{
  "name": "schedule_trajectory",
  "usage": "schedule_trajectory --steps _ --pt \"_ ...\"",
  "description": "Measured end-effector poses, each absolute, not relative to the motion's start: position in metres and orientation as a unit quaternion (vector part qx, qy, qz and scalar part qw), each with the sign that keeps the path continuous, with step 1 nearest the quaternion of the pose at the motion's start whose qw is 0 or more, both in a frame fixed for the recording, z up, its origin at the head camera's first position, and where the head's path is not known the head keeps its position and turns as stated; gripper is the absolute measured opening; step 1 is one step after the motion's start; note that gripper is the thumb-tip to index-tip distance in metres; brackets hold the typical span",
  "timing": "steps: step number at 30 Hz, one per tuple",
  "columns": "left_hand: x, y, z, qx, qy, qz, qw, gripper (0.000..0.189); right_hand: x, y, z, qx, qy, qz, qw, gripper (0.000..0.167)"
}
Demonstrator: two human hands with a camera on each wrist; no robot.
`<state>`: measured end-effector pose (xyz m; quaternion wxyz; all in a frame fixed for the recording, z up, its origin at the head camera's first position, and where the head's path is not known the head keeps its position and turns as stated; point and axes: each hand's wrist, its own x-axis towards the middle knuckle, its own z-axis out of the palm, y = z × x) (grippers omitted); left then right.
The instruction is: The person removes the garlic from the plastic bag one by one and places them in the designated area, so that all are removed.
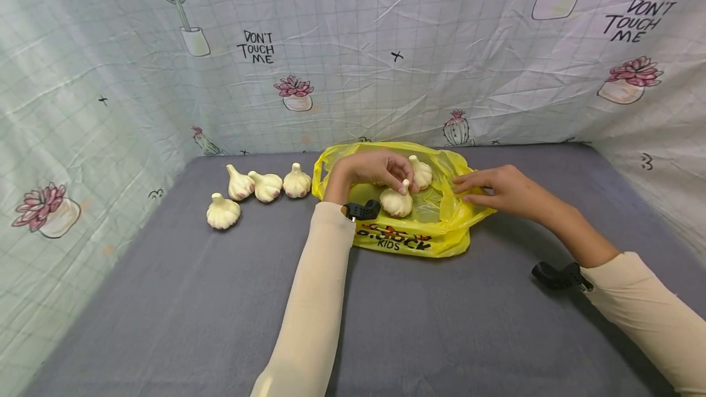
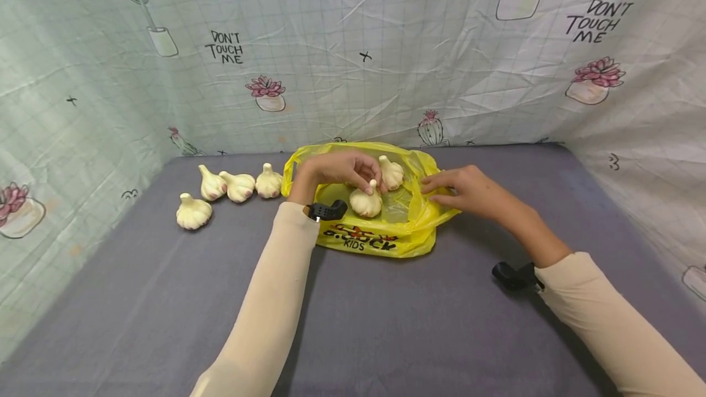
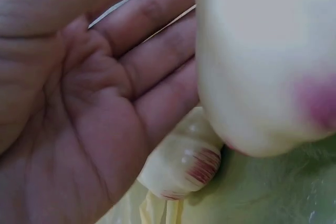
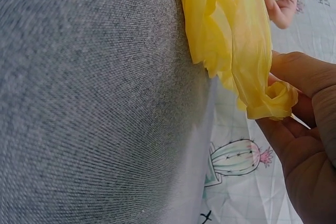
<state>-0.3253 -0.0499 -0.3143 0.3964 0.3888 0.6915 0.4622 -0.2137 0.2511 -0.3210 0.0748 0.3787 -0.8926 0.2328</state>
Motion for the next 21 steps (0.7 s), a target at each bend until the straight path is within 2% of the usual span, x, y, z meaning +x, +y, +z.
schedule_trajectory --steps 3,12,15,21 --pt "-0.325 -0.051 -0.315 0.39 0.672 0.463 0.428 0.012 -0.214 0.251 -0.321 0.383 -0.889 0.236 0.079 0.021" --pt "-0.325 -0.073 -0.313 0.434 0.647 0.429 0.457 0.044 -0.215 0.25 -0.323 0.381 -0.891 0.235 0.074 0.022" --pt "-0.325 -0.081 -0.313 0.426 0.641 0.446 0.456 0.045 -0.215 0.25 -0.323 0.384 -0.89 0.233 0.077 0.022" --pt "-0.326 -0.085 -0.317 0.418 0.671 0.442 0.424 0.035 -0.215 0.251 -0.323 0.381 -0.891 0.234 0.075 0.022"
